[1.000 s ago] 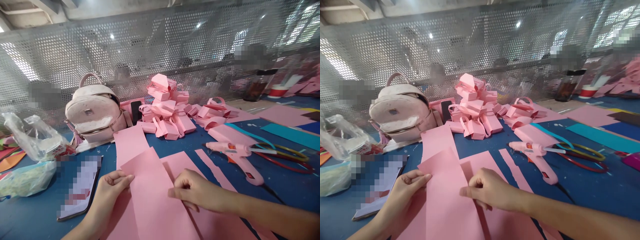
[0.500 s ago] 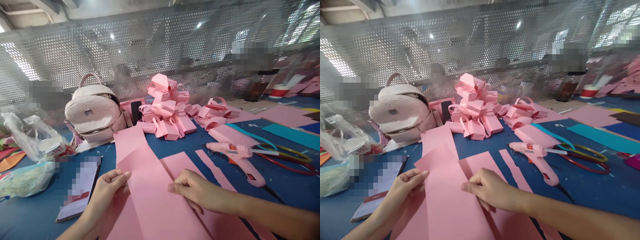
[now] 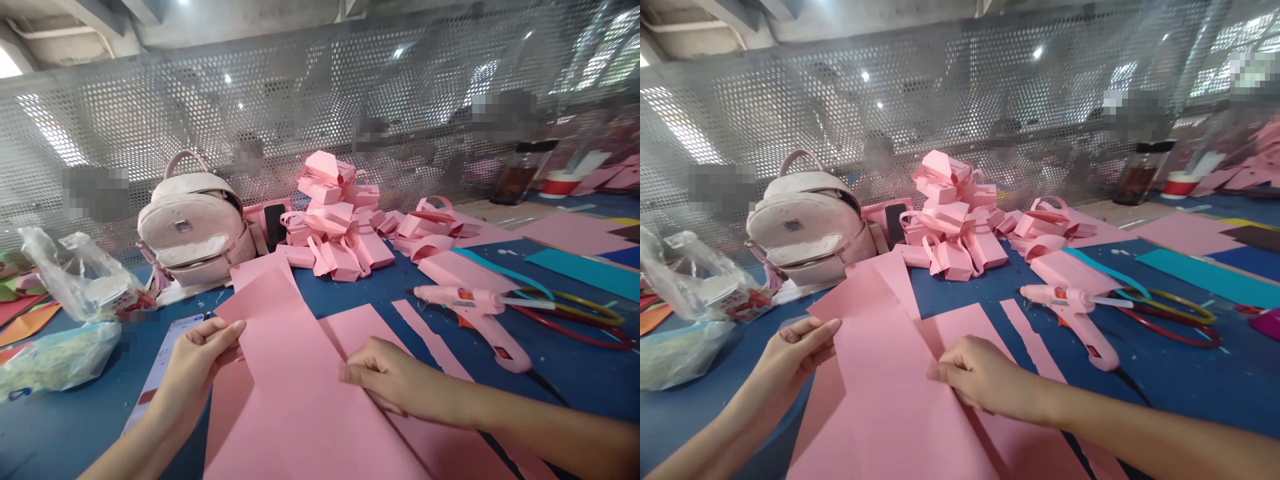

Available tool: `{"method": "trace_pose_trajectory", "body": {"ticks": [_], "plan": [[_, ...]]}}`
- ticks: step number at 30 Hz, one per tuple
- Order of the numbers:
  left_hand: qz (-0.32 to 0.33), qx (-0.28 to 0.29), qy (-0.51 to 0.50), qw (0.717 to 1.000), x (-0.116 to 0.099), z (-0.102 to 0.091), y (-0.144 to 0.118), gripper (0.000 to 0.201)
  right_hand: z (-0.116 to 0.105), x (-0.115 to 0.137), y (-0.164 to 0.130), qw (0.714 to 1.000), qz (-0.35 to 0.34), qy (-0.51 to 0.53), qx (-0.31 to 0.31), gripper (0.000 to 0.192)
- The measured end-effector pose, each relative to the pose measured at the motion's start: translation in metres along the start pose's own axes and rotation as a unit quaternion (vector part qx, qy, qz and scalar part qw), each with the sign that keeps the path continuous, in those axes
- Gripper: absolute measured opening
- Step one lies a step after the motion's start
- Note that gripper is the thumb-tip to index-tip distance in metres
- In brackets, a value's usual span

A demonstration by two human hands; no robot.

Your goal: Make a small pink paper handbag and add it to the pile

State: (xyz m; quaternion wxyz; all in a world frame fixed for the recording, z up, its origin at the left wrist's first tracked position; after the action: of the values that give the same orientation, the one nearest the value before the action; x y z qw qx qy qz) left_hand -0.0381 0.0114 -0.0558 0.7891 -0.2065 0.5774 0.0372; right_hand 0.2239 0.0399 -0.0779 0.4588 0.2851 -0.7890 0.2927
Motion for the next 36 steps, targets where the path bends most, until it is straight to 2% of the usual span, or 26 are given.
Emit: {"method": "trace_pose_trajectory", "body": {"ticks": [2, 6, 10, 20, 28, 36], "plan": [[0.007, -0.002, 0.007, 1.0, -0.005, 0.0, -0.001, 0.042, -0.001, 0.0, 0.0, 1.0, 0.004, -0.002, -0.013, 0.067], [0.022, -0.009, 0.015, 1.0, -0.011, -0.004, 0.001, 0.04, 0.002, 0.003, 0.0, 1.0, -0.018, 0.004, 0.006, 0.067], [0.035, -0.01, 0.01, 0.999, -0.015, -0.007, 0.003, 0.04, 0.002, 0.002, 0.0, 1.0, 0.002, -0.01, -0.005, 0.062], [0.044, -0.016, -0.007, 0.999, -0.022, -0.008, 0.002, 0.045, 0.002, 0.005, 0.0, 1.0, -0.016, 0.014, 0.007, 0.056], [0.059, 0.005, -0.03, 0.998, -0.023, -0.014, 0.012, 0.04, 0.001, 0.008, 0.0, 1.0, -0.011, 0.0, 0.017, 0.048], [0.072, -0.017, -0.05, 0.996, -0.032, -0.022, 0.021, 0.042, 0.001, 0.005, 0.002, 1.0, -0.011, 0.002, 0.017, 0.041]]}}
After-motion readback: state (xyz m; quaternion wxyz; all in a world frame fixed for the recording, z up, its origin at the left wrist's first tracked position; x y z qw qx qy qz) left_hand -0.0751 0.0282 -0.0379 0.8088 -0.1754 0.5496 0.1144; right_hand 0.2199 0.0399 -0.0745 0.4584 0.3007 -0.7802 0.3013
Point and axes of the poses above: each hand's wrist, its own y-axis towards the middle knuckle, its own z-axis out of the palm, x = y × z, the point moved 6 cm from there along y, towards the middle knuckle, and after that the axes turned 4 degrees about -z, right-handed, at the moved point
